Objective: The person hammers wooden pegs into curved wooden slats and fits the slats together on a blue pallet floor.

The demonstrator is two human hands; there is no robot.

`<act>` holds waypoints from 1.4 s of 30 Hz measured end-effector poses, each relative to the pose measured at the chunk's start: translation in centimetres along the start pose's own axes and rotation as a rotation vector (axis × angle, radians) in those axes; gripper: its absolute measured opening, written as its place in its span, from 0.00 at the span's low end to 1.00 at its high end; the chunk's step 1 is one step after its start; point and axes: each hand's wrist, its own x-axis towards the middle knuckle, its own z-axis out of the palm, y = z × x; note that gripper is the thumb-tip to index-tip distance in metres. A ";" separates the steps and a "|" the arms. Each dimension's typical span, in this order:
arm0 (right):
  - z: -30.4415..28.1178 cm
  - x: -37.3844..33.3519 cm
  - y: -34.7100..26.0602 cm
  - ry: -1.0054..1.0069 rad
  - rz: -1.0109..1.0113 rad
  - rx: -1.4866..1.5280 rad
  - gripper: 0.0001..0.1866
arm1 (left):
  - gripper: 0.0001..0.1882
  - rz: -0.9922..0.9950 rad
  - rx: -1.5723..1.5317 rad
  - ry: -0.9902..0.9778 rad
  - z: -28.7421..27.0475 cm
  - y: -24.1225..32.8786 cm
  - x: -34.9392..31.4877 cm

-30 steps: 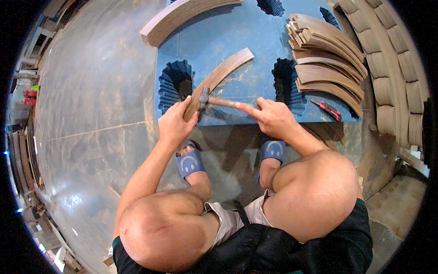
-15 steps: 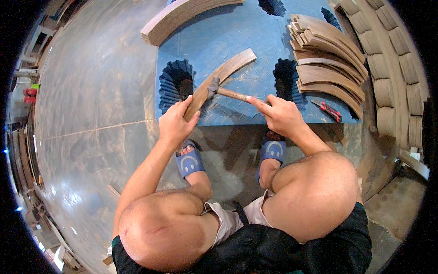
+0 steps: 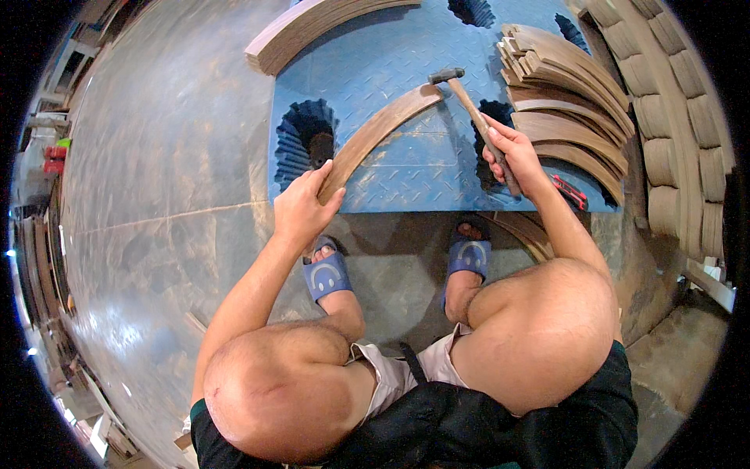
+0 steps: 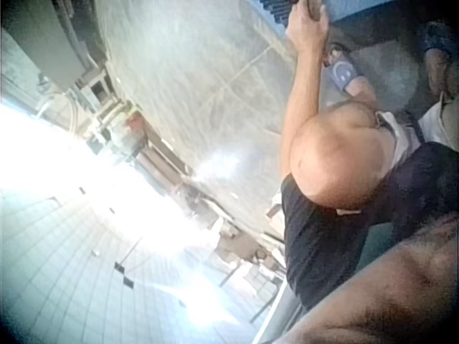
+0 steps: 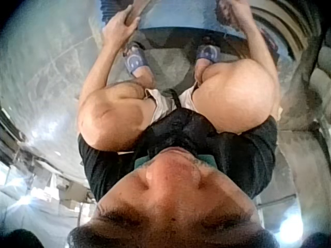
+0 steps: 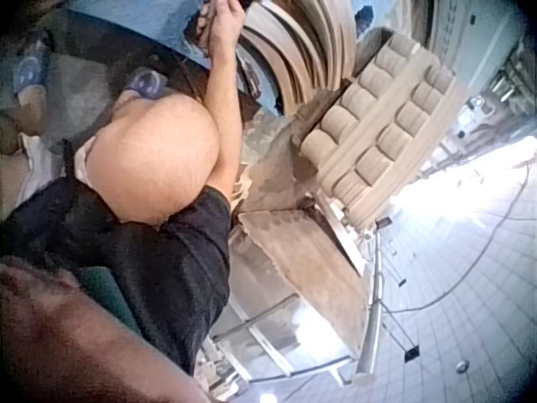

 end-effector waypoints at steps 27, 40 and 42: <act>9.9 -5.4 1.9 -0.119 -0.783 -1.198 0.30 | 0.32 0.000 0.000 0.021 0.2 -0.1 0.0; 5.5 -5.6 3.6 0.210 -0.623 -0.799 0.32 | 0.33 -0.068 -0.006 -0.067 -1.0 0.4 0.1; 7.8 -5.4 3.0 0.068 -0.693 -0.815 0.32 | 0.33 -0.063 0.002 -0.058 -1.2 0.2 0.0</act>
